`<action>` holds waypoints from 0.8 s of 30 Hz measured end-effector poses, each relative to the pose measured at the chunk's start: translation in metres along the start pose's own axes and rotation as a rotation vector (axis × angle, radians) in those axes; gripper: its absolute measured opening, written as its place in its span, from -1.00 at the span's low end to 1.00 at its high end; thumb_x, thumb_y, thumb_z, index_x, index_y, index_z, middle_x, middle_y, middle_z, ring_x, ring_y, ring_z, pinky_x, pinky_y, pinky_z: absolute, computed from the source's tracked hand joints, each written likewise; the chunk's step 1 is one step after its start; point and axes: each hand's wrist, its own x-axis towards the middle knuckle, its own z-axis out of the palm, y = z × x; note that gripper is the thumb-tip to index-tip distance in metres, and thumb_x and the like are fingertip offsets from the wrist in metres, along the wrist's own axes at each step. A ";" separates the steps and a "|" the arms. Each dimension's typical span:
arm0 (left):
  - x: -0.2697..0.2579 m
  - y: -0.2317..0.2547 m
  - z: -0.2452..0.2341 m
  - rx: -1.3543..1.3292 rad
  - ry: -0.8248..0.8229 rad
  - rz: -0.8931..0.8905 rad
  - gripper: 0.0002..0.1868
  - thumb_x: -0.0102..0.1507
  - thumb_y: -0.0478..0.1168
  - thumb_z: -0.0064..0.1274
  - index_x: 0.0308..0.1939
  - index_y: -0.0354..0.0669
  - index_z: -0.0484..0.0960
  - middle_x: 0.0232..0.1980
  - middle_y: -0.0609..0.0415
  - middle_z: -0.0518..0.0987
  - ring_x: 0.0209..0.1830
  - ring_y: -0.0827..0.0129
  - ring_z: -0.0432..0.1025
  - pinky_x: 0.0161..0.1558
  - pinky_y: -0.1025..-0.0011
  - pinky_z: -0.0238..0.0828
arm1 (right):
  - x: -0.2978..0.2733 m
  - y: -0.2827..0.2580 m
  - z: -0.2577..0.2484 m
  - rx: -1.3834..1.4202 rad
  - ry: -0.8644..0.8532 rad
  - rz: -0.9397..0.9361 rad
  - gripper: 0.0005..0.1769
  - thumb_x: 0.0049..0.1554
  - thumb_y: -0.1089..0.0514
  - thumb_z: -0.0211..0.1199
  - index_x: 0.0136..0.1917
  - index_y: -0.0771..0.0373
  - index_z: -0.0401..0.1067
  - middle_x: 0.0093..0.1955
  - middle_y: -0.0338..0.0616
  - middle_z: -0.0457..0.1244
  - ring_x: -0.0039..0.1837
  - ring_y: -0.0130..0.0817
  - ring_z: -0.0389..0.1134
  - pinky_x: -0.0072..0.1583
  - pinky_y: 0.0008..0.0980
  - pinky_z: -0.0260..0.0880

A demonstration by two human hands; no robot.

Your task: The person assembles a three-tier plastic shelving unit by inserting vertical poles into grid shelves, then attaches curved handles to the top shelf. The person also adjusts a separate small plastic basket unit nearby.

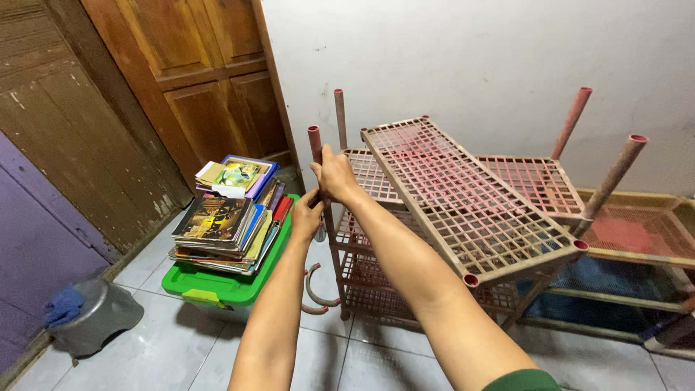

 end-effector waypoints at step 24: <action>-0.022 0.079 -0.008 0.044 -0.086 0.101 -0.63 0.21 -0.30 0.27 0.09 -0.27 0.64 -0.02 -0.04 0.73 -0.01 0.34 0.60 0.08 0.40 0.50 | -0.024 -0.013 -0.085 -0.122 -0.094 0.161 -0.61 0.06 0.00 0.36 0.04 0.32 0.54 0.01 0.24 0.40 0.10 0.12 0.45 0.18 -0.03 0.43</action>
